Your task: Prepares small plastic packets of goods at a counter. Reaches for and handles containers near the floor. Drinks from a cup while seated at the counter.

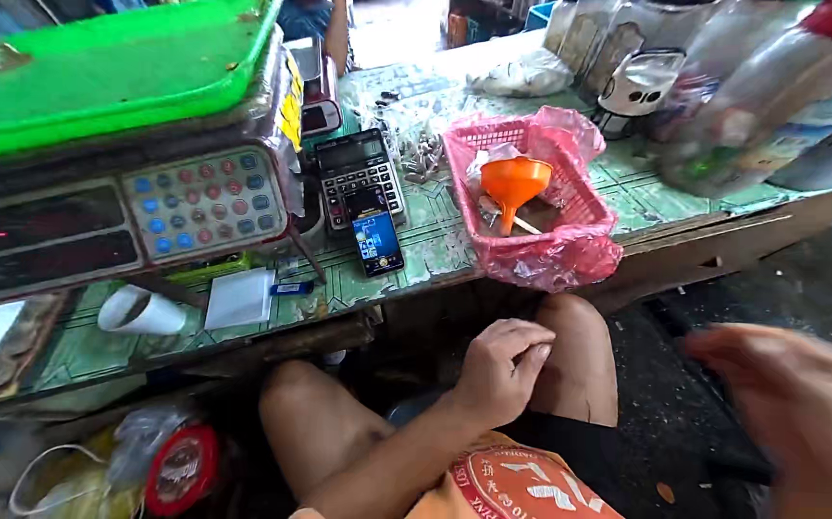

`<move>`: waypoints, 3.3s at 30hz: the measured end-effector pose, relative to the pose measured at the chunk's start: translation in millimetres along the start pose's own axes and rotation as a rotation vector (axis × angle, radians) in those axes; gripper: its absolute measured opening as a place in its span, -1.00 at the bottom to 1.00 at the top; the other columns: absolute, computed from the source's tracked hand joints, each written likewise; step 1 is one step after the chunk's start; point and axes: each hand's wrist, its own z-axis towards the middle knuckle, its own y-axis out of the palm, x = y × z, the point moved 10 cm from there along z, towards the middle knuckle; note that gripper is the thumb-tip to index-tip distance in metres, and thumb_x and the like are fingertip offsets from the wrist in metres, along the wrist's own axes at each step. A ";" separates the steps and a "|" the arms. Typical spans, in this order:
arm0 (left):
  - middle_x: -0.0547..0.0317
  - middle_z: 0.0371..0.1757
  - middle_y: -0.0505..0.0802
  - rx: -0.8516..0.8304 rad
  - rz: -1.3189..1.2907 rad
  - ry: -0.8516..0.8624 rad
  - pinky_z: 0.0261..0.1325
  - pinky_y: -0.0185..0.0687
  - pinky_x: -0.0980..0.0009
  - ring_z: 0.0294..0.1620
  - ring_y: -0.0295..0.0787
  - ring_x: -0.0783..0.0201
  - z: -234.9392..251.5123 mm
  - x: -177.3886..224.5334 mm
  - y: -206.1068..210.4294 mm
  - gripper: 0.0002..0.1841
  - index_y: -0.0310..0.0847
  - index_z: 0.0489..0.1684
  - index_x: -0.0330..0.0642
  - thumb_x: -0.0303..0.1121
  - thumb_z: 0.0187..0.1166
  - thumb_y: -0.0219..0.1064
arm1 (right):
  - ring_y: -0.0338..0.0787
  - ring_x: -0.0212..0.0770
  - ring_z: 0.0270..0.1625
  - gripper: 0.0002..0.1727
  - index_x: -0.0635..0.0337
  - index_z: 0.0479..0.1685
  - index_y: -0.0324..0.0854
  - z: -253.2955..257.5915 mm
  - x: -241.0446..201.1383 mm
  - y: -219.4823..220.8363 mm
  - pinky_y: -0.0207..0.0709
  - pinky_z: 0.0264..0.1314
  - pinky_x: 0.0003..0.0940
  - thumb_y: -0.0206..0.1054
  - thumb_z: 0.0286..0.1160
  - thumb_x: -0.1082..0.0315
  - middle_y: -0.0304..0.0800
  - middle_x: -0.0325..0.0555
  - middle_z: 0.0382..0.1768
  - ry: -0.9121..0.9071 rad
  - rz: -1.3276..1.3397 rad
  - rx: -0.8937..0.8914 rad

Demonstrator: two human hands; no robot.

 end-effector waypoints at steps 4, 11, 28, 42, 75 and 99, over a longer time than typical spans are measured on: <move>-0.32 0.69 0.45 0.092 -0.317 -0.167 0.75 0.35 0.18 0.70 0.42 0.06 9.2 -16.6 -6.0 -0.43 0.14 0.73 -0.55 -0.30 0.85 -0.03 | 0.50 -0.15 0.67 -0.13 0.18 0.74 0.36 -7.8 10.6 194.0 0.43 0.71 -0.12 -0.04 0.73 -0.36 0.49 -0.06 0.67 -0.220 -0.001 -0.306; -0.52 0.75 0.29 0.355 -0.064 0.249 0.90 0.02 0.11 0.86 0.12 -0.11 21.8 41.1 -49.7 -0.25 0.18 0.67 -0.64 0.02 0.90 -0.24 | 0.12 -0.22 0.87 0.04 0.51 0.85 -0.17 -8.0 -26.7 243.1 0.04 0.91 -0.29 -0.11 0.78 -0.32 0.02 0.20 0.85 -0.364 0.079 -0.373; 0.14 -0.21 0.92 0.200 0.410 0.275 0.12 0.81 0.36 -0.05 0.87 0.33 67.4 21.7 -86.4 -0.77 0.85 -0.29 -0.22 -0.29 0.66 0.35 | 0.55 0.03 0.63 -0.40 0.28 0.49 0.59 66.6 -28.9 138.2 0.50 0.66 0.03 0.31 0.67 0.00 0.58 0.12 0.57 -0.493 -0.247 -0.042; 0.14 -0.22 0.90 -0.375 0.887 0.069 0.49 0.50 -0.06 0.04 0.82 0.09 194.8 -22.2 -33.6 -0.87 0.85 -0.28 -0.11 -0.36 0.59 0.38 | 0.85 -0.20 0.11 -0.64 0.26 0.26 0.70 65.6 7.7 125.8 0.77 0.21 -0.30 0.34 0.64 0.22 0.84 -0.07 0.13 -0.293 0.035 -0.028; 0.18 -0.30 0.86 0.262 -0.169 -0.435 -0.18 0.77 0.50 -0.31 0.78 0.40 -94.9 -100.2 -108.9 -0.90 0.88 -0.32 -0.25 -0.45 0.53 0.45 | 0.78 -0.40 -0.19 -0.88 0.23 -0.21 0.84 61.4 61.7 291.1 0.70 -0.01 -0.44 0.39 0.55 0.41 0.86 -0.20 -0.25 0.148 0.409 -0.453; 0.11 -0.15 0.91 0.293 -0.407 -0.514 0.11 0.81 0.28 -0.09 0.87 0.26 -123.5 -126.0 -136.2 -0.84 0.86 -0.23 -0.19 -0.30 0.57 0.42 | 0.79 -0.38 -0.22 -0.94 0.20 -0.18 0.76 75.9 55.8 261.5 0.73 -0.08 -0.42 0.39 0.53 0.44 0.84 -0.23 -0.26 -0.102 0.241 -0.410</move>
